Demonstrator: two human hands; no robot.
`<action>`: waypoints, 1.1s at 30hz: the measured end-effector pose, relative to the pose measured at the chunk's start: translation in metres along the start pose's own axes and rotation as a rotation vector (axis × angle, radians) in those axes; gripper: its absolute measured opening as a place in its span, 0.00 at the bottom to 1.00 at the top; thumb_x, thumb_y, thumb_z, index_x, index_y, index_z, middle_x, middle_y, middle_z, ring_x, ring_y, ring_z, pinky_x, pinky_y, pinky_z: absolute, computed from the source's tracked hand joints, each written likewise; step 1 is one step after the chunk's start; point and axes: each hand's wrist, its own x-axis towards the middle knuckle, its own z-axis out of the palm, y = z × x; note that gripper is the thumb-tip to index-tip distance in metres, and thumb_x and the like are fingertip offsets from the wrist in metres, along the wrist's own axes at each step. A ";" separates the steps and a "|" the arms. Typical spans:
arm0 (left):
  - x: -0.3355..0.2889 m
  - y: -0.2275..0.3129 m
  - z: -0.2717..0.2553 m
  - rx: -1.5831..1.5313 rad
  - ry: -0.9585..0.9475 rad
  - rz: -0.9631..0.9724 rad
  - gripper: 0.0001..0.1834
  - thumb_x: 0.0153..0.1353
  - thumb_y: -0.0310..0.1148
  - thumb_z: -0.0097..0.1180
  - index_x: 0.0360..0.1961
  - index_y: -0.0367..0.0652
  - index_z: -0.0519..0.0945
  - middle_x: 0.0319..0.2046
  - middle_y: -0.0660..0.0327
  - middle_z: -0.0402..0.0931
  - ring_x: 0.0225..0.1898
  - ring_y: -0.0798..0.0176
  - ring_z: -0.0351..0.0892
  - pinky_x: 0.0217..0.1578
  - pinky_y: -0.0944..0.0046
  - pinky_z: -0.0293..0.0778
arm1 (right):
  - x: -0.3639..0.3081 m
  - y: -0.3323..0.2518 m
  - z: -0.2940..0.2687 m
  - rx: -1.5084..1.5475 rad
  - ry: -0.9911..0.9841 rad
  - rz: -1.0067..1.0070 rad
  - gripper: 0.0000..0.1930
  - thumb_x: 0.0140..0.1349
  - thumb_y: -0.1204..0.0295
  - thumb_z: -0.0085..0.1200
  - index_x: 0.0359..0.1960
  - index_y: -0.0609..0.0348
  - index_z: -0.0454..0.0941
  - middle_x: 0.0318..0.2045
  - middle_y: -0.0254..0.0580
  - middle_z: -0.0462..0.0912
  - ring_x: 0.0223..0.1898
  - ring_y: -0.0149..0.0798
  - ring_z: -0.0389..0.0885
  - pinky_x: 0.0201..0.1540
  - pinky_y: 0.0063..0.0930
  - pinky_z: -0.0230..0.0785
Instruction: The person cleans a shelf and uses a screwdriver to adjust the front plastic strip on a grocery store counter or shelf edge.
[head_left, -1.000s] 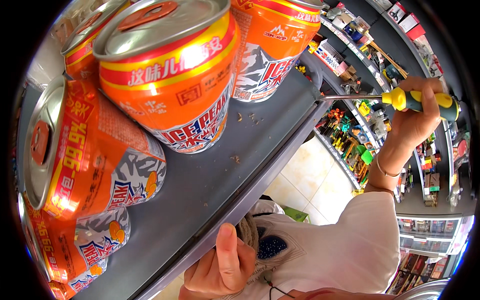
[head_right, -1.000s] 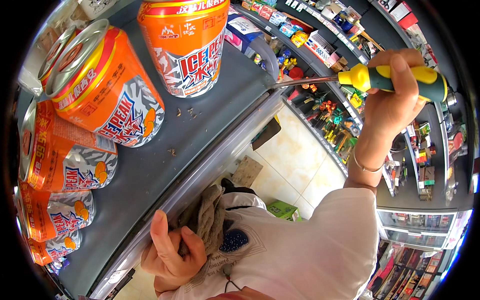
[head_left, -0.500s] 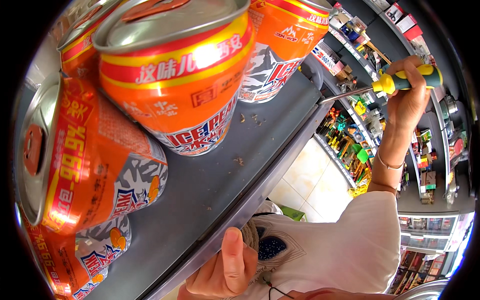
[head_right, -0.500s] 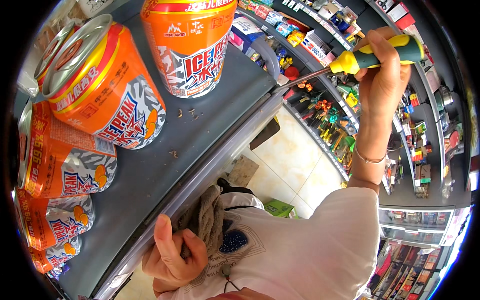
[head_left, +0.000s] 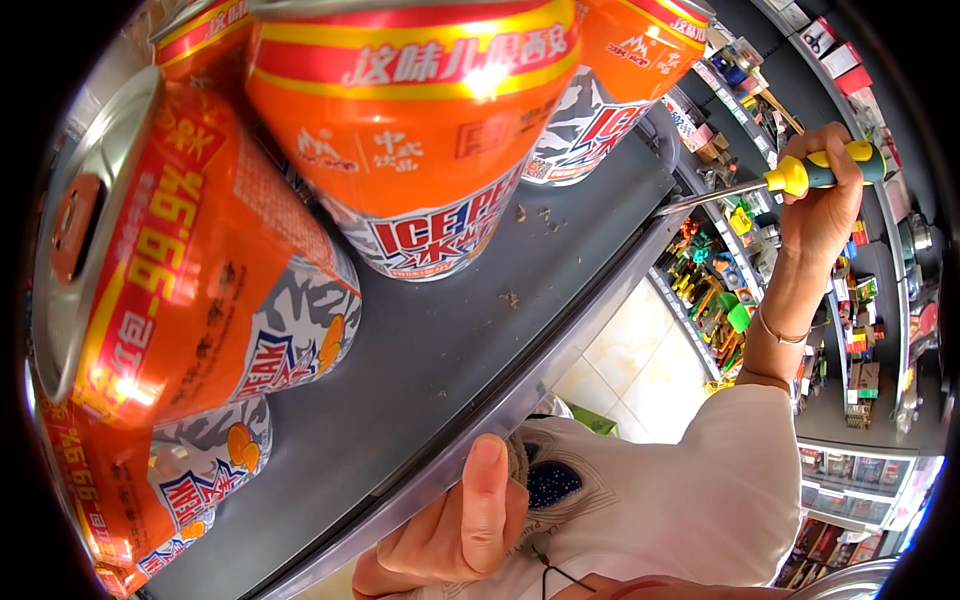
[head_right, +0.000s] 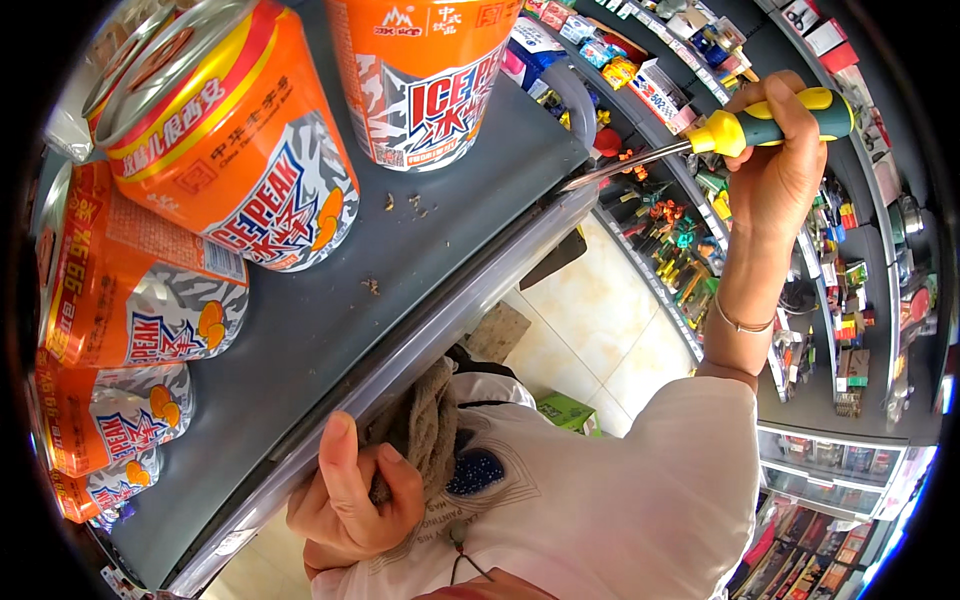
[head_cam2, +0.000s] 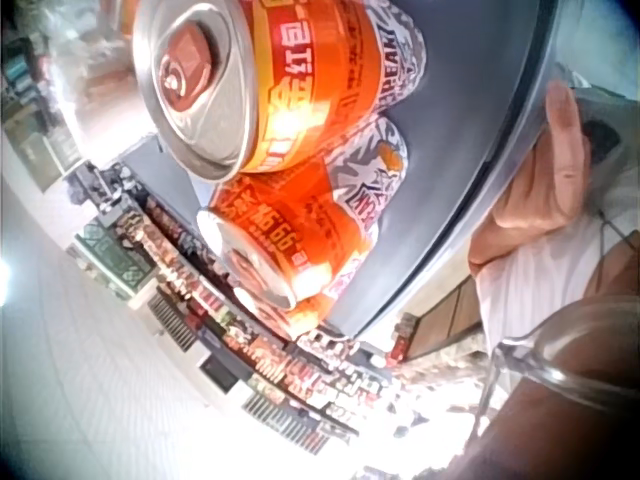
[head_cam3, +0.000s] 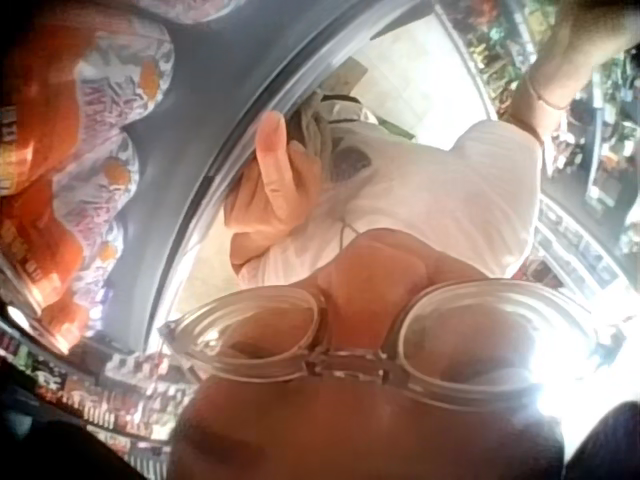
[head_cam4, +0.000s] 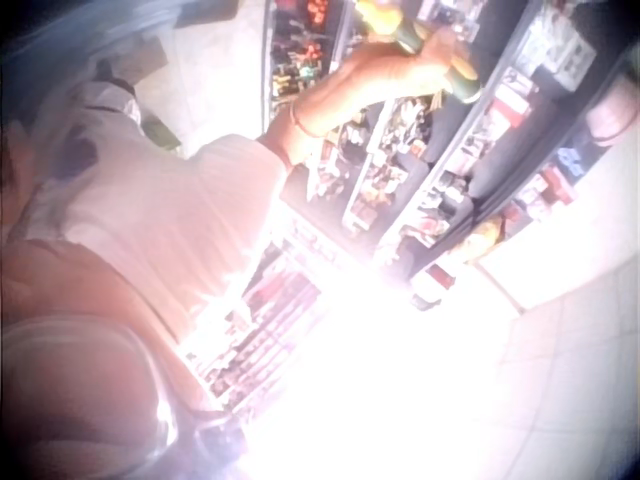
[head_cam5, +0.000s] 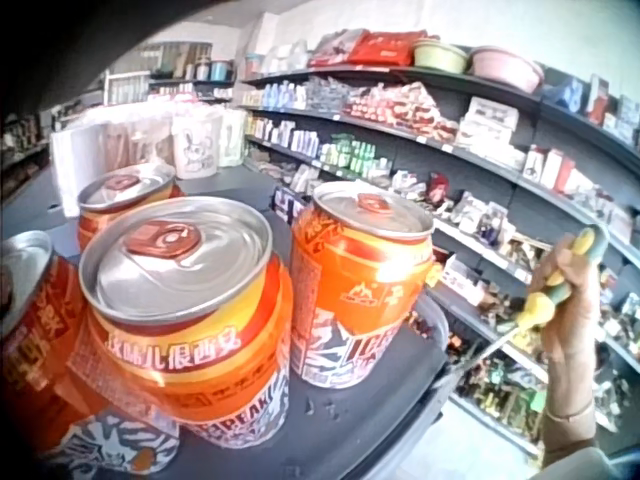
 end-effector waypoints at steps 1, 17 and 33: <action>0.000 -0.001 -0.001 -0.001 -0.011 -0.005 0.30 0.54 0.24 0.53 0.59 0.21 0.63 0.17 0.65 0.76 0.12 0.68 0.72 0.18 0.72 0.70 | 0.001 0.001 -0.001 0.014 -0.010 0.014 0.12 0.62 0.67 0.52 0.27 0.60 0.66 0.21 0.38 0.69 0.17 0.30 0.64 0.15 0.18 0.53; 0.009 -0.002 0.006 -0.025 0.048 0.021 0.30 0.54 0.23 0.53 0.58 0.21 0.64 0.14 0.67 0.73 0.12 0.70 0.71 0.21 0.74 0.72 | -0.017 0.014 0.037 0.147 -0.266 0.340 0.14 0.64 0.61 0.53 0.32 0.61 0.68 0.19 0.42 0.72 0.11 0.27 0.64 0.10 0.12 0.54; 0.008 -0.005 0.007 -0.066 0.094 0.018 0.29 0.54 0.24 0.54 0.58 0.24 0.66 0.15 0.66 0.75 0.13 0.67 0.73 0.23 0.70 0.74 | -0.011 -0.015 0.032 0.065 -0.392 0.102 0.15 0.64 0.61 0.51 0.27 0.58 0.65 0.21 0.38 0.67 0.17 0.30 0.65 0.17 0.19 0.56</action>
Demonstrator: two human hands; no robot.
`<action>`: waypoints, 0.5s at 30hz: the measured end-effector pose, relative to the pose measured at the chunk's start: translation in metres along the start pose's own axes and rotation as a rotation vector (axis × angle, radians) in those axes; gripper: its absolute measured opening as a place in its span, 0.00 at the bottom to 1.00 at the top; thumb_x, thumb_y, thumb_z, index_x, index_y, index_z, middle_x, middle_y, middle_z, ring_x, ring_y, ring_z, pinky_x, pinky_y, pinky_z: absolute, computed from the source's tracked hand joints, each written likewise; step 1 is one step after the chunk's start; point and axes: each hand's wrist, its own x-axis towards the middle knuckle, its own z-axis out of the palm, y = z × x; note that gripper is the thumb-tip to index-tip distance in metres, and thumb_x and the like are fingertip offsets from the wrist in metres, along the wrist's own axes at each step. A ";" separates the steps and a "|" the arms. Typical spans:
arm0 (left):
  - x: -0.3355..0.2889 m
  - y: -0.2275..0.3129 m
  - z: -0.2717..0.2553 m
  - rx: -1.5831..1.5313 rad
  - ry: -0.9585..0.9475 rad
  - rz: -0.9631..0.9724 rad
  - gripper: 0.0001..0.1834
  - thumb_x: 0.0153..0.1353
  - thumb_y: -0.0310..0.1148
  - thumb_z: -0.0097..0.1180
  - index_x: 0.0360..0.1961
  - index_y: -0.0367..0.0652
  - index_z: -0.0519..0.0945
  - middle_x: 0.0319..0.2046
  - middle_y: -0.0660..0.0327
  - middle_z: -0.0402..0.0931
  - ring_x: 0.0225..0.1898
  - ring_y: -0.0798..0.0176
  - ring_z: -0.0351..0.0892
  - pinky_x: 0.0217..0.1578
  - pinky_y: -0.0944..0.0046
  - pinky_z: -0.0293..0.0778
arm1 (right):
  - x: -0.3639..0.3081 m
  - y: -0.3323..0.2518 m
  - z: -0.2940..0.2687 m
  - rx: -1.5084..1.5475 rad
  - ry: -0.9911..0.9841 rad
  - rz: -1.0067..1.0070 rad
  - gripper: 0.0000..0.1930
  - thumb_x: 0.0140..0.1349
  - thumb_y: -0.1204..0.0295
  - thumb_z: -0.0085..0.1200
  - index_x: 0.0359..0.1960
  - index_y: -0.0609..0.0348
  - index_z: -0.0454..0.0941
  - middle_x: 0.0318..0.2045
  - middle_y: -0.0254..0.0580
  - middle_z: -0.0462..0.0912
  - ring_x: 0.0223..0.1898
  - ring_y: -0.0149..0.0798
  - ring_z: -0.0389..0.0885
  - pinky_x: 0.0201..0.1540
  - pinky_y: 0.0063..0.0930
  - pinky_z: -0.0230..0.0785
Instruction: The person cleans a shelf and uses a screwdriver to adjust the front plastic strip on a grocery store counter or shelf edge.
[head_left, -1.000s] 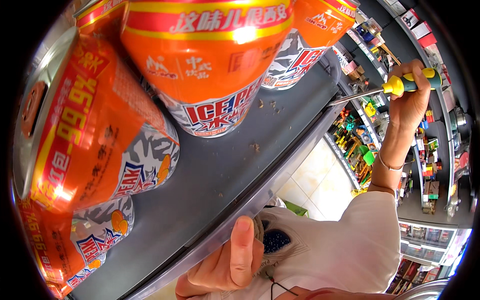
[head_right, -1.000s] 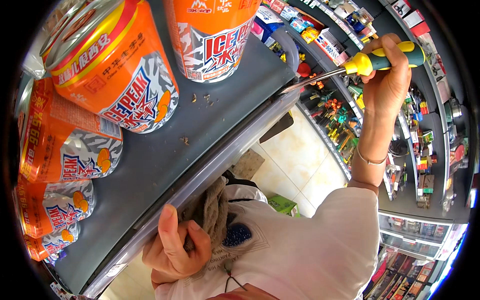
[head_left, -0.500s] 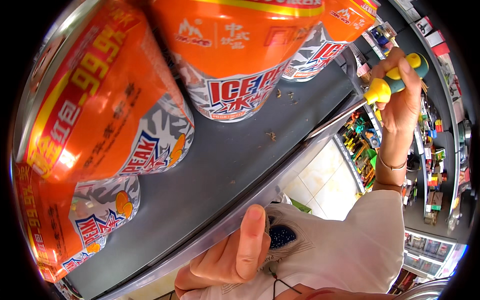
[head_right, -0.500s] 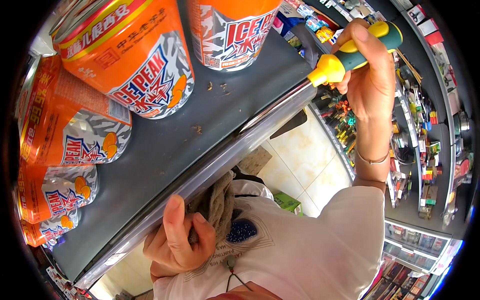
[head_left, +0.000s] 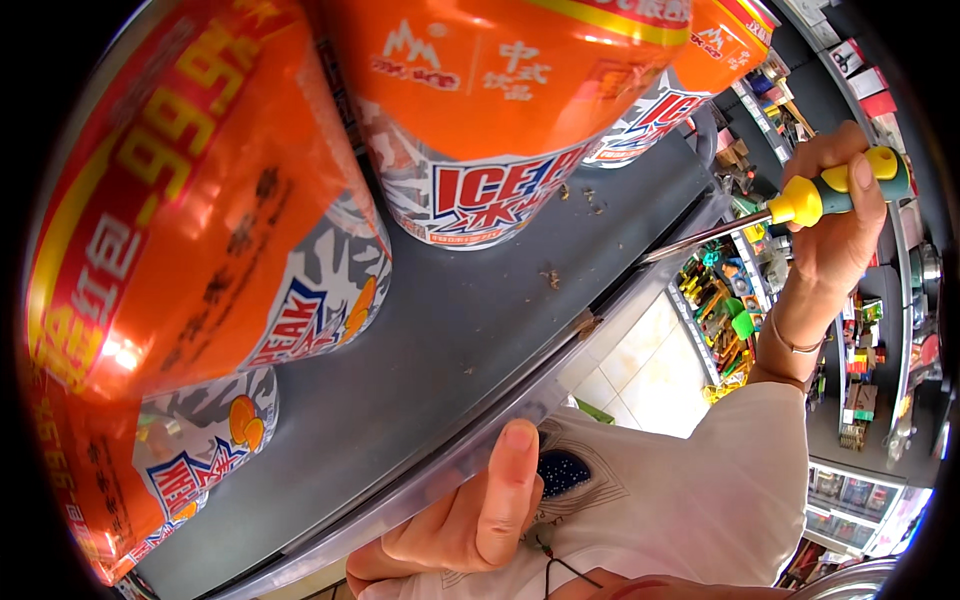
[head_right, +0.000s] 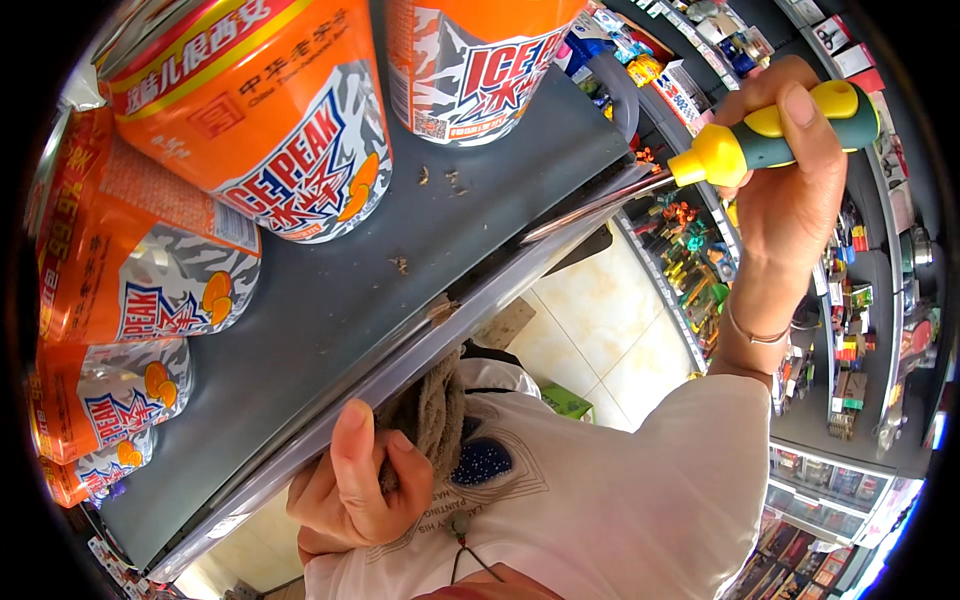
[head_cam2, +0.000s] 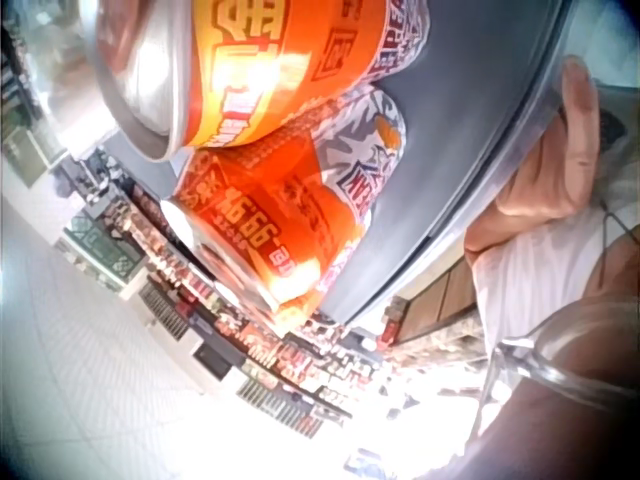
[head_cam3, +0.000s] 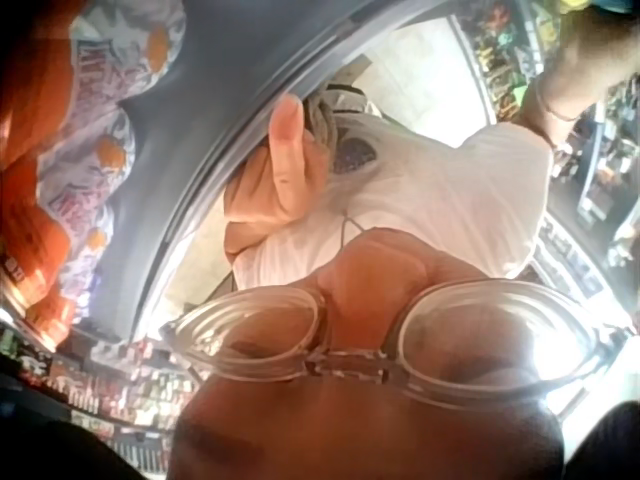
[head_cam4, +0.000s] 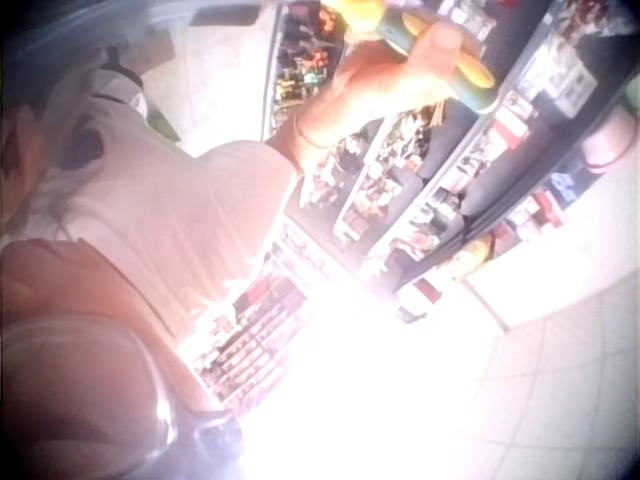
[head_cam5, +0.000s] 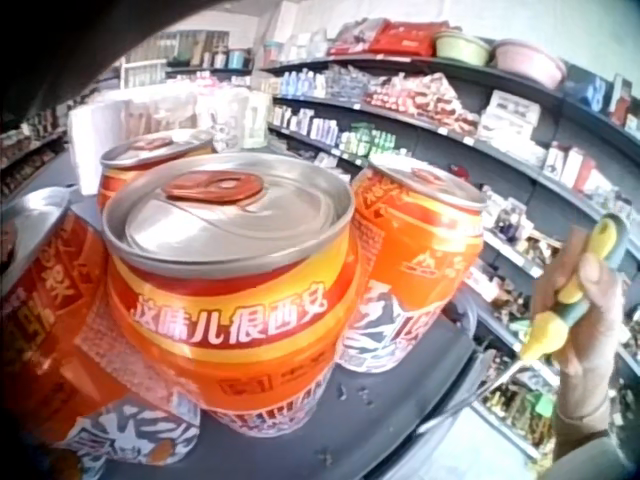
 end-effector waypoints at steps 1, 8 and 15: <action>0.000 0.000 0.000 0.006 0.006 0.001 0.28 0.55 0.24 0.54 0.58 0.24 0.66 0.15 0.66 0.75 0.13 0.67 0.73 0.23 0.71 0.74 | -0.002 0.003 0.006 0.019 0.019 0.002 0.15 0.64 0.61 0.51 0.28 0.58 0.65 0.21 0.38 0.68 0.16 0.30 0.66 0.16 0.18 0.57; 0.001 -0.003 0.000 0.013 -0.011 0.011 0.28 0.55 0.24 0.54 0.57 0.23 0.66 0.14 0.66 0.74 0.13 0.68 0.72 0.23 0.71 0.74 | -0.006 0.014 0.003 0.114 0.047 0.078 0.15 0.64 0.61 0.52 0.29 0.59 0.66 0.21 0.40 0.68 0.17 0.29 0.69 0.11 0.15 0.58; 0.002 0.005 -0.004 0.055 -0.079 -0.057 0.28 0.54 0.23 0.54 0.56 0.22 0.66 0.15 0.66 0.74 0.13 0.68 0.72 0.21 0.72 0.73 | -0.017 0.027 0.041 0.165 0.000 0.126 0.20 0.62 0.57 0.53 0.32 0.67 0.73 0.26 0.46 0.76 0.12 0.32 0.74 0.12 0.18 0.64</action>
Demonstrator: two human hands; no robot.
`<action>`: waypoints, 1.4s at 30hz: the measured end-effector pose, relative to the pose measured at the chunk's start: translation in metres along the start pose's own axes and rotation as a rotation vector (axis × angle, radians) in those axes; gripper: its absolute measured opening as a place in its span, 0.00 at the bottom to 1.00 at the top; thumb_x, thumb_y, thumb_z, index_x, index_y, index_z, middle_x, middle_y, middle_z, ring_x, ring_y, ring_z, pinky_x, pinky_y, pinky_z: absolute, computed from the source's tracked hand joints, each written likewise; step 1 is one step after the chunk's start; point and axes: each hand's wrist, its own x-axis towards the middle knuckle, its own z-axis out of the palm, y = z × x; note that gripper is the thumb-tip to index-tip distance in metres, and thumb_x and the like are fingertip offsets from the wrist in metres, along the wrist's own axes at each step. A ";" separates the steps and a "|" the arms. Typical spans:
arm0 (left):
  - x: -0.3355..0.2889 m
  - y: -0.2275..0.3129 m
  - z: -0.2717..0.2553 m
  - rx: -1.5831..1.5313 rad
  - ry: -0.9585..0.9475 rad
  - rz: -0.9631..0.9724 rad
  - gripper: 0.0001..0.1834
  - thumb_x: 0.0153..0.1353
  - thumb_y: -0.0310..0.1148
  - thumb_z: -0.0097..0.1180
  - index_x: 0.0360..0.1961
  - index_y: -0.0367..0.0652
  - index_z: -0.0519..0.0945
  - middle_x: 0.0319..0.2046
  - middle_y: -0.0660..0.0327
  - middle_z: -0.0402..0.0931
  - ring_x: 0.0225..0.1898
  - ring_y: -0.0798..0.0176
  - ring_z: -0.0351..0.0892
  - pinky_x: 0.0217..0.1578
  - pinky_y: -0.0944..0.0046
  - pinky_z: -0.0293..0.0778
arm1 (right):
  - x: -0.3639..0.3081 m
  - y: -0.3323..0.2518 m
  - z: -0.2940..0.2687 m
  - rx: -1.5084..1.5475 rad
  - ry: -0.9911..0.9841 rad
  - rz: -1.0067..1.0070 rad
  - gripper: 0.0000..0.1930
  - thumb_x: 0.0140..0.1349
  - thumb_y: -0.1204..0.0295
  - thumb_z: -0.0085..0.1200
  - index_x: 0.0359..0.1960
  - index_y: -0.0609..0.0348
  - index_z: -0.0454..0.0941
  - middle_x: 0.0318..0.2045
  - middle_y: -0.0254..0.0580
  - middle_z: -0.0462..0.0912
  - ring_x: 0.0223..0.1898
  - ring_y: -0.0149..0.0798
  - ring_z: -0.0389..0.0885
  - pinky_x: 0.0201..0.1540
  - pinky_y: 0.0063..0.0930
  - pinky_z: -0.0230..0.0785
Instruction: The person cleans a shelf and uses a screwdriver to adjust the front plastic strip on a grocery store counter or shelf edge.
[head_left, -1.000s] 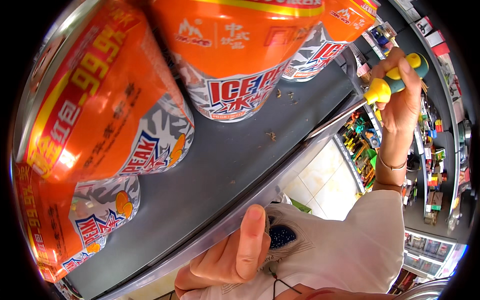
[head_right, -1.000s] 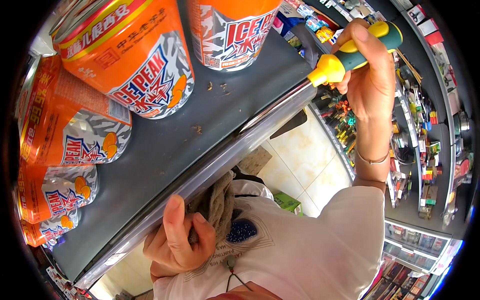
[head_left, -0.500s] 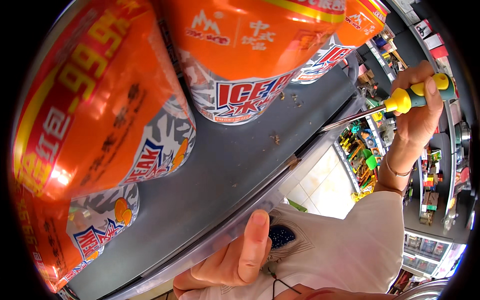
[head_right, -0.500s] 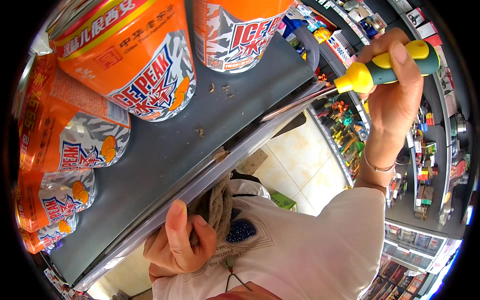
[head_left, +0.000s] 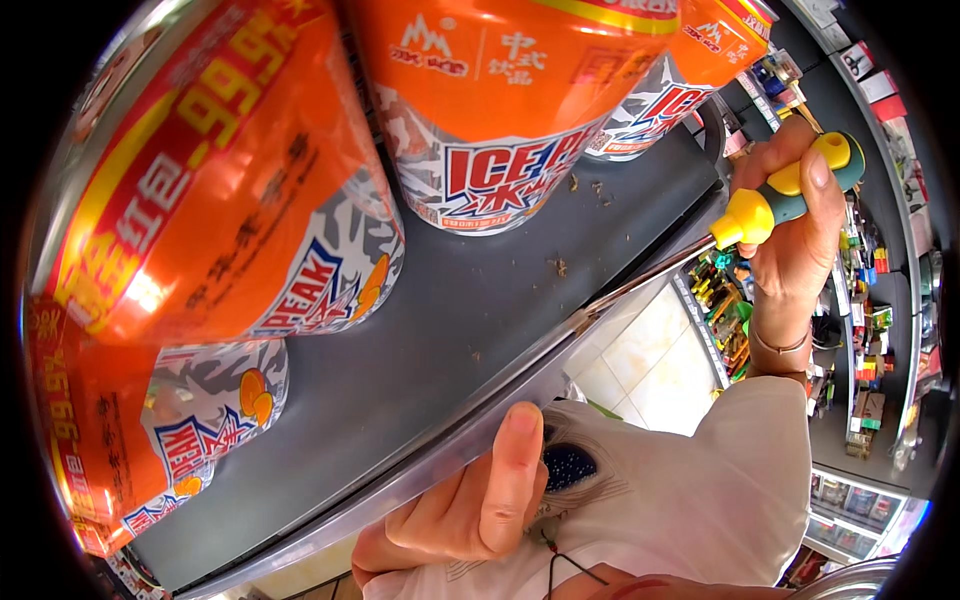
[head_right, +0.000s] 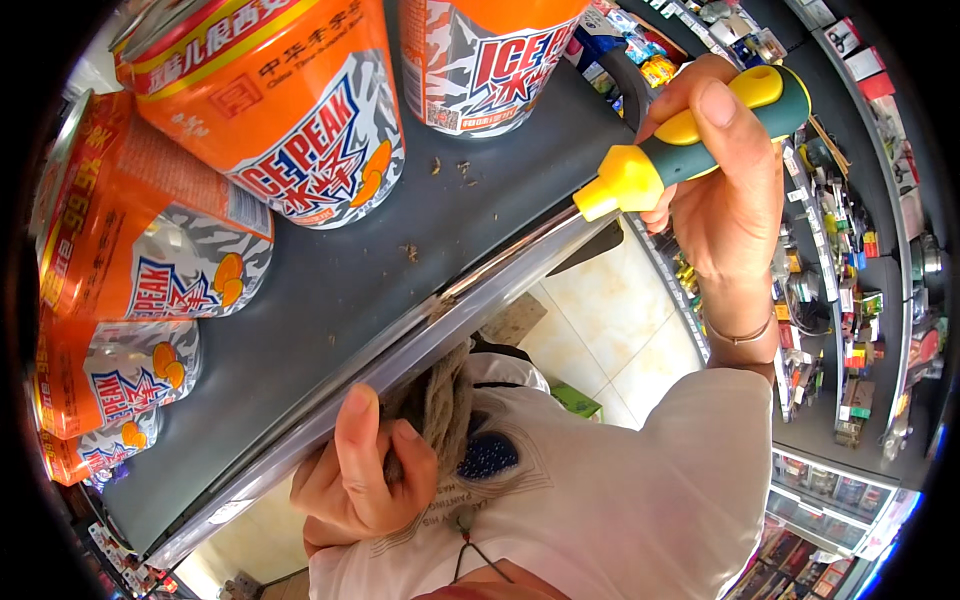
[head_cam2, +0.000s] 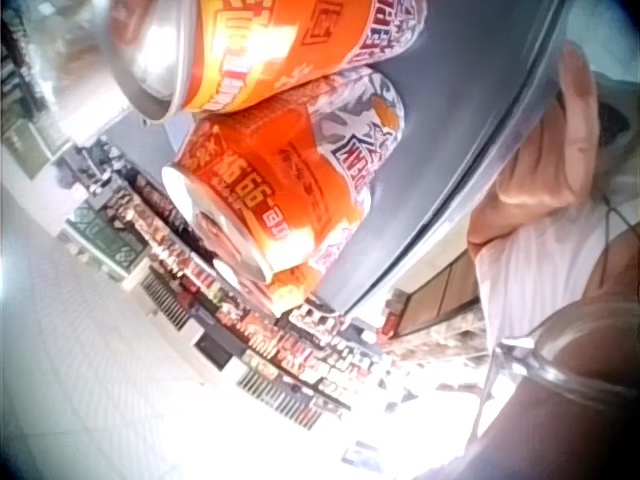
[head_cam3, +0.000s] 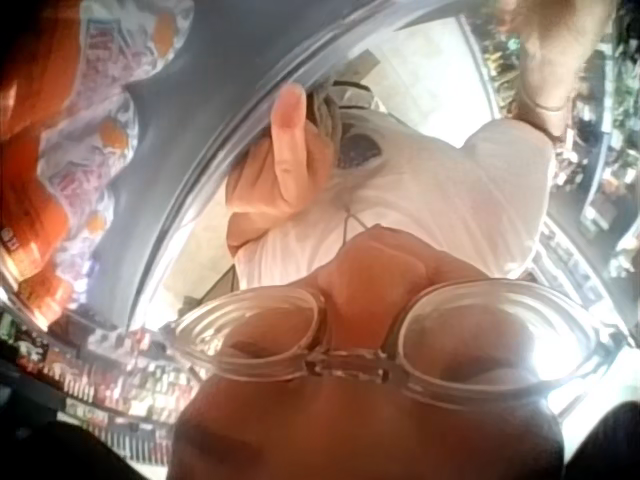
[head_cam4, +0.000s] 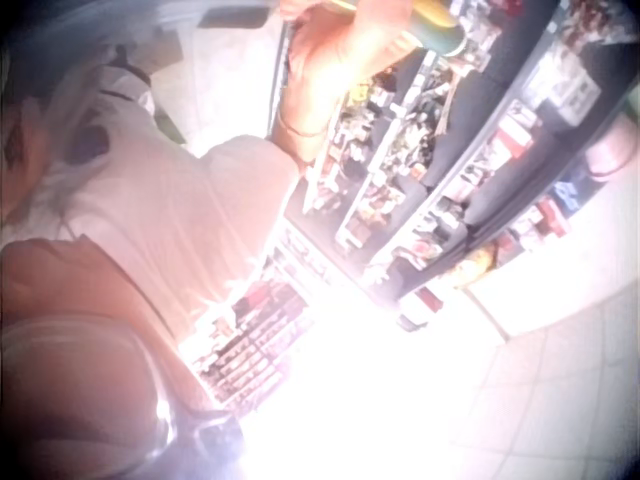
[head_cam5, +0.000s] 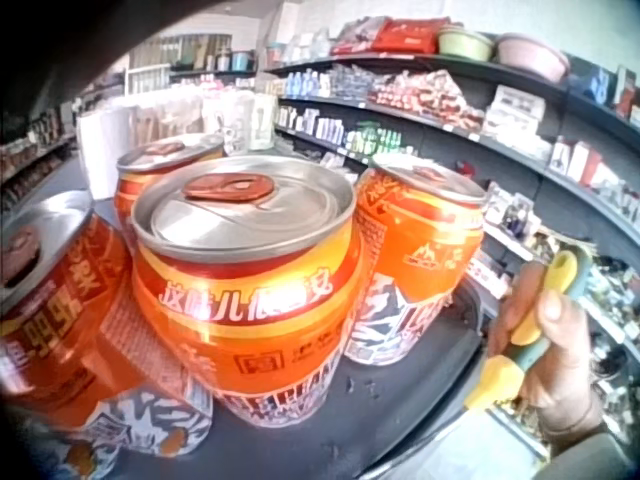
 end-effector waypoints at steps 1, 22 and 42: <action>0.000 0.001 -0.001 -0.003 -0.011 -0.016 0.28 0.53 0.23 0.54 0.56 0.21 0.66 0.15 0.66 0.74 0.13 0.68 0.72 0.21 0.72 0.73 | -0.001 0.000 -0.003 0.014 -0.011 0.003 0.20 0.62 0.56 0.52 0.32 0.67 0.73 0.26 0.46 0.76 0.13 0.32 0.74 0.12 0.18 0.65; 0.009 0.029 -0.056 0.044 -0.078 -0.420 0.23 0.53 0.22 0.58 0.51 0.23 0.73 0.39 0.49 0.81 0.14 0.67 0.74 0.21 0.67 0.73 | 0.017 -0.024 -0.012 0.107 -0.170 -0.218 0.15 0.63 0.61 0.48 0.32 0.63 0.70 0.26 0.44 0.72 0.24 0.34 0.73 0.28 0.23 0.67; -0.025 0.015 -0.035 0.239 0.106 -0.184 0.22 0.53 0.18 0.54 0.52 0.33 0.77 0.24 0.57 0.81 0.14 0.63 0.71 0.22 0.68 0.72 | -0.001 -0.018 -0.026 -0.030 -0.227 -0.212 0.18 0.62 0.57 0.52 0.36 0.61 0.69 0.23 0.41 0.68 0.23 0.33 0.71 0.24 0.25 0.64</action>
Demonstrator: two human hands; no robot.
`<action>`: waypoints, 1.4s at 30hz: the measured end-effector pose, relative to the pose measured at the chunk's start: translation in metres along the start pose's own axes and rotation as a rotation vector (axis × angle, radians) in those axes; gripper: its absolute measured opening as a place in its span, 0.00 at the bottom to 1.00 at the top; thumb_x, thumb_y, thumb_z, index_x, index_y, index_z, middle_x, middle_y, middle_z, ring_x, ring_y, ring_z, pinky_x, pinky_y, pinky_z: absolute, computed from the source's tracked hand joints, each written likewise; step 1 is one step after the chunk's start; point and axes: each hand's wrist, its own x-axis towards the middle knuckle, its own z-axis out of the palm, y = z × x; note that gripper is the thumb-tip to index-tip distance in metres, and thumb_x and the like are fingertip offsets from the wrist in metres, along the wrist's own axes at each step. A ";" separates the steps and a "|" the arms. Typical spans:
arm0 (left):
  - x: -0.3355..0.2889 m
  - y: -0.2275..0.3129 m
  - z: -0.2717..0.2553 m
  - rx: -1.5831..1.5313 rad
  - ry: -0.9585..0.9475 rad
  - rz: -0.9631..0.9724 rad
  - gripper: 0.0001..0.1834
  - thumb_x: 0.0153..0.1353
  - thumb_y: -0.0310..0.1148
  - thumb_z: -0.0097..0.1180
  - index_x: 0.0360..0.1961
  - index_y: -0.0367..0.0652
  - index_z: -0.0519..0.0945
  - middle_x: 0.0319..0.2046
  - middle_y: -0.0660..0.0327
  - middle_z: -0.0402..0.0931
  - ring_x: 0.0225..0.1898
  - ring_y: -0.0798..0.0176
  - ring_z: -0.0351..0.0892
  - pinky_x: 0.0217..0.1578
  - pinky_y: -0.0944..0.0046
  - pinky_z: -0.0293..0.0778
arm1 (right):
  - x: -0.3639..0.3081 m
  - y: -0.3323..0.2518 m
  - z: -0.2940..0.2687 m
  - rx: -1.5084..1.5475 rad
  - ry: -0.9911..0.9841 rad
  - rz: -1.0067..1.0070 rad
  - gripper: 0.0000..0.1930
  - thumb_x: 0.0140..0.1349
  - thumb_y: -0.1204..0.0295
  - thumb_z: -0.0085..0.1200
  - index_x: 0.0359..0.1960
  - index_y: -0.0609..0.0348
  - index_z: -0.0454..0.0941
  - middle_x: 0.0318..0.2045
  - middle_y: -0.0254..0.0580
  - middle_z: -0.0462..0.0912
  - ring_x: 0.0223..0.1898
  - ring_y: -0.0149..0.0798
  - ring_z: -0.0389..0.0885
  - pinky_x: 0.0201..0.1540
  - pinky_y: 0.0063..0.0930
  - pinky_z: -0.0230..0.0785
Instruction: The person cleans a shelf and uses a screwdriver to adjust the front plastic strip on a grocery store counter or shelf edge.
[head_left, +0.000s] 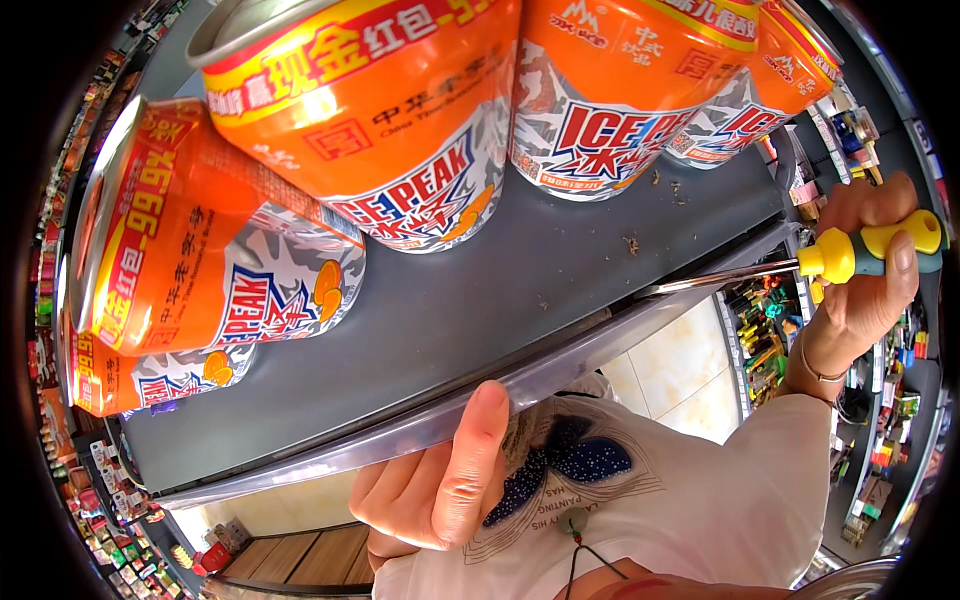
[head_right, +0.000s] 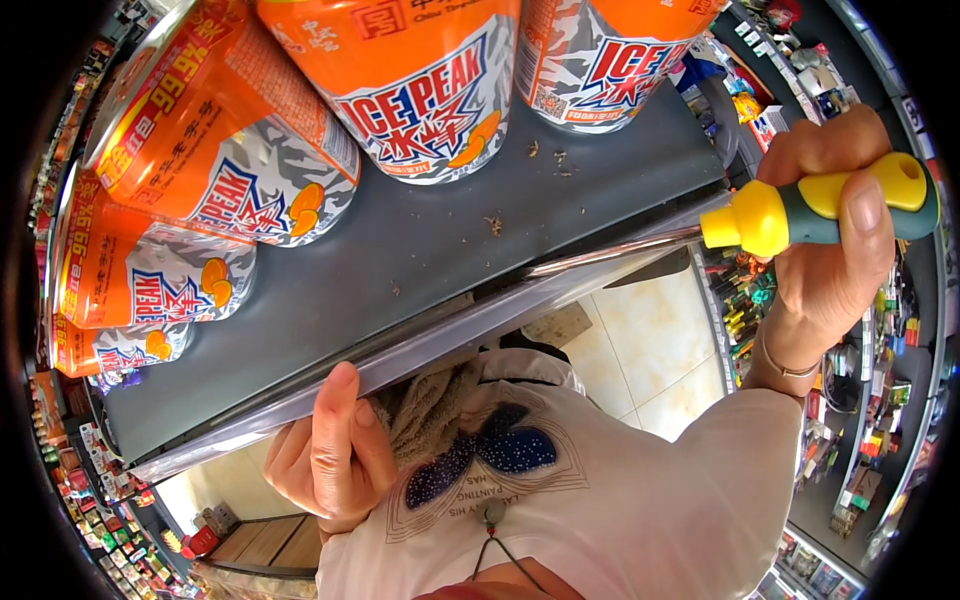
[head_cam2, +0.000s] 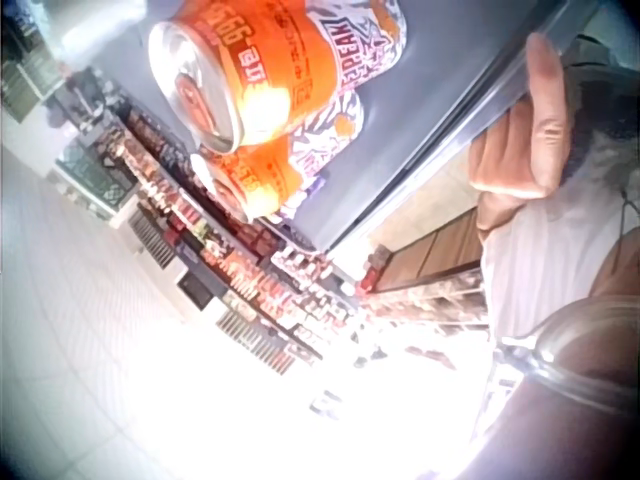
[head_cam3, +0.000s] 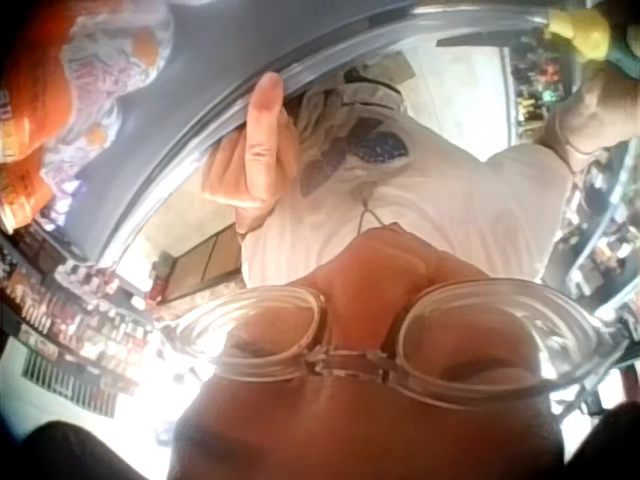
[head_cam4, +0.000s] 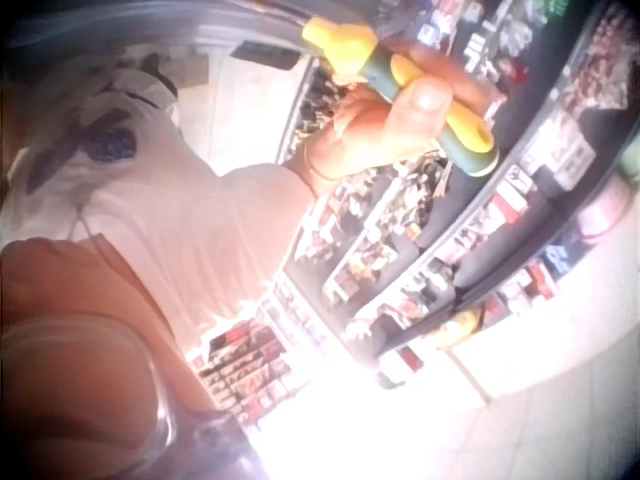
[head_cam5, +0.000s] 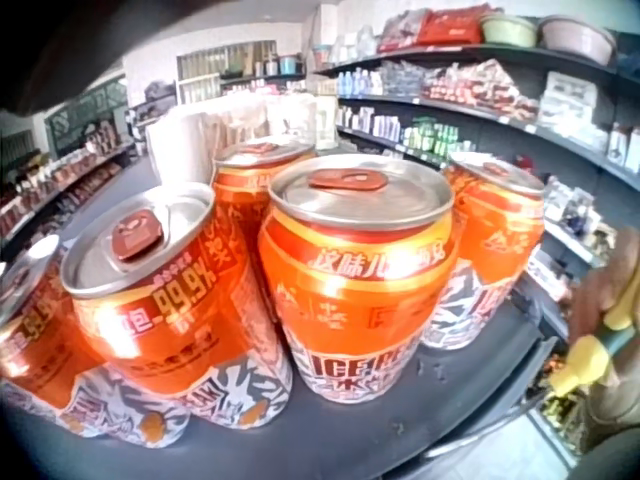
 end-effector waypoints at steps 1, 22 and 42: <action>0.000 0.000 0.000 -0.010 0.002 0.000 0.23 0.53 0.17 0.54 0.52 0.33 0.77 0.24 0.57 0.81 0.14 0.62 0.72 0.23 0.68 0.72 | -0.002 -0.001 0.001 0.017 -0.004 0.017 0.18 0.62 0.56 0.52 0.36 0.62 0.69 0.23 0.42 0.69 0.21 0.32 0.71 0.23 0.23 0.65; 0.005 0.007 -0.001 0.021 0.030 -0.038 0.24 0.46 0.16 0.51 0.49 0.29 0.77 0.30 0.55 0.83 0.13 0.67 0.71 0.21 0.72 0.71 | -0.007 0.003 0.022 0.152 -0.085 0.191 0.24 0.63 0.55 0.54 0.41 0.68 0.68 0.29 0.49 0.76 0.16 0.30 0.76 0.17 0.16 0.69; 0.021 0.001 -0.018 0.026 -0.095 0.030 0.16 0.52 0.20 0.58 0.44 0.31 0.78 0.41 0.56 0.84 0.11 0.71 0.63 0.13 0.71 0.60 | 0.016 -0.005 0.022 0.203 -0.203 0.132 0.18 0.63 0.57 0.53 0.37 0.60 0.65 0.25 0.45 0.70 0.20 0.32 0.69 0.19 0.20 0.64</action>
